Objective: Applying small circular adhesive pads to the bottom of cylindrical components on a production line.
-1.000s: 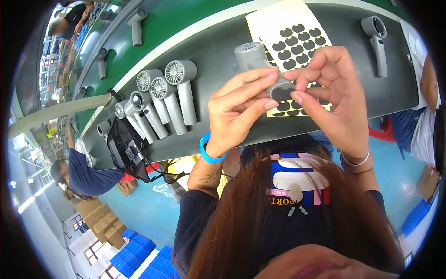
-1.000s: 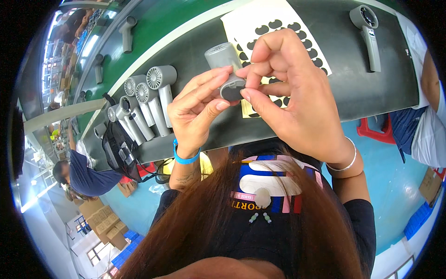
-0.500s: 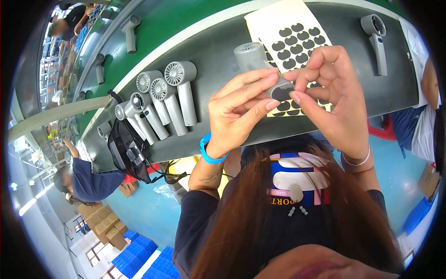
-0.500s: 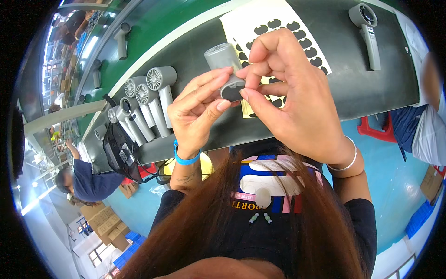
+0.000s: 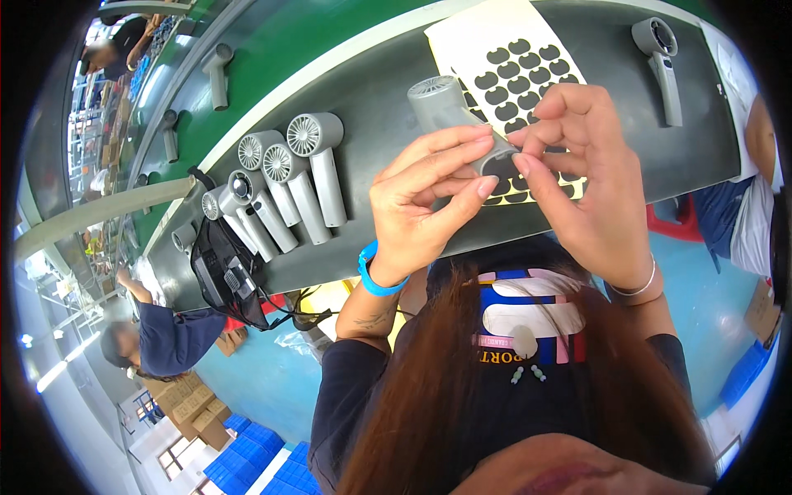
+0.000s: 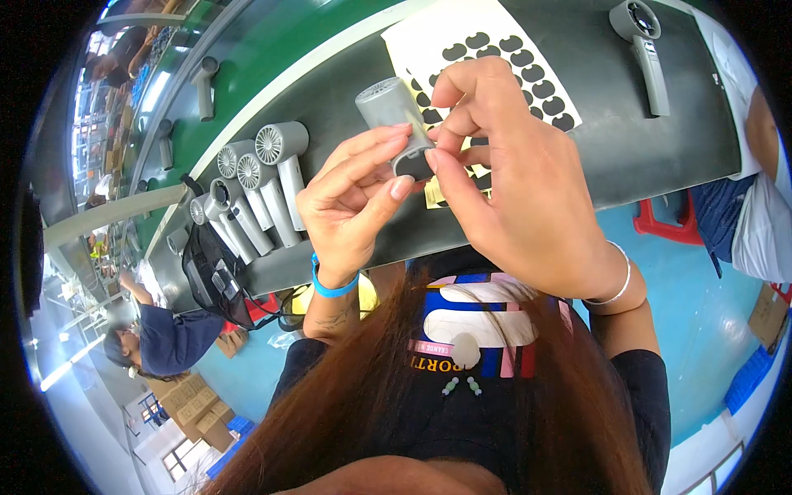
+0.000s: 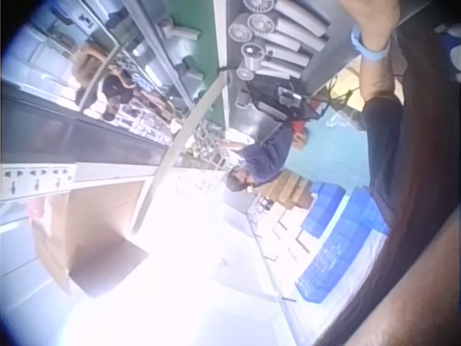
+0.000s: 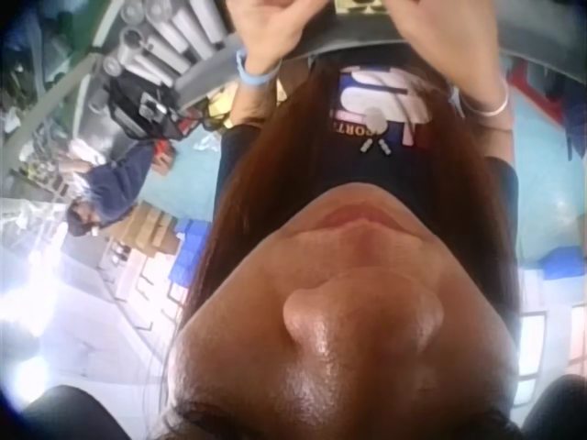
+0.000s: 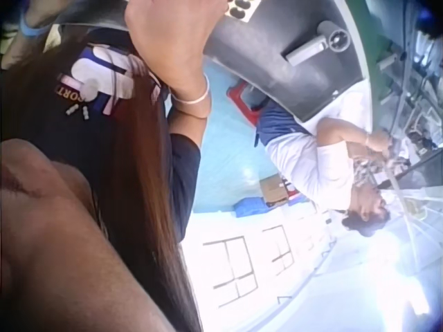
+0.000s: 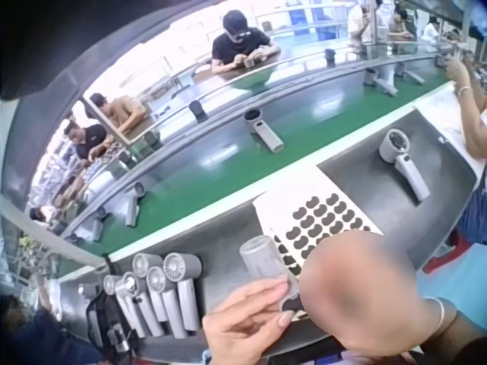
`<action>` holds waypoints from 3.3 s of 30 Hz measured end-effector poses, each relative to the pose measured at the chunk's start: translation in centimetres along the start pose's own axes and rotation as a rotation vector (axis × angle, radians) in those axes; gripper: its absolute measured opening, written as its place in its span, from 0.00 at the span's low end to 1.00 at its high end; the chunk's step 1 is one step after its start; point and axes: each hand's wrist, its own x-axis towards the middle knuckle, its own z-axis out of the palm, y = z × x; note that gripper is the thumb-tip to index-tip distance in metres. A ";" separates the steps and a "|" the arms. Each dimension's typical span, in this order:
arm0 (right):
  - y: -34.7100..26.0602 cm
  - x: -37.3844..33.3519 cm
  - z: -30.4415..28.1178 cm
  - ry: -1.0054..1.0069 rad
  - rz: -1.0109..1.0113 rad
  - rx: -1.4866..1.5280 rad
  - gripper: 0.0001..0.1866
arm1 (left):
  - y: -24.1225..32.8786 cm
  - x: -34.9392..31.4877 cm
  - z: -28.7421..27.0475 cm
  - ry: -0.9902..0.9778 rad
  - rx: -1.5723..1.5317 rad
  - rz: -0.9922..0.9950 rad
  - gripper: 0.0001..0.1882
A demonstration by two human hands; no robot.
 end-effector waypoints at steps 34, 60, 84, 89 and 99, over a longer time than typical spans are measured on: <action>-7.3 3.1 -7.4 -0.458 -0.210 0.700 0.04 | -8.7 26.9 -18.8 0.022 1.330 0.346 0.12; 14.5 10.9 -3.0 0.113 0.076 -0.584 0.09 | -3.6 25.8 -14.7 0.174 0.173 0.063 0.18; 2.3 3.2 -1.2 -0.011 -0.160 0.156 0.08 | 0.0 1.0 -3.0 0.272 0.635 0.368 0.19; 1.2 0.9 0.6 -0.012 -0.183 0.363 0.16 | -0.4 0.0 -1.5 0.182 0.301 0.241 0.21; 2.1 0.6 2.4 0.003 -0.140 0.414 0.17 | 0.3 -0.8 -1.5 0.069 0.025 0.064 0.23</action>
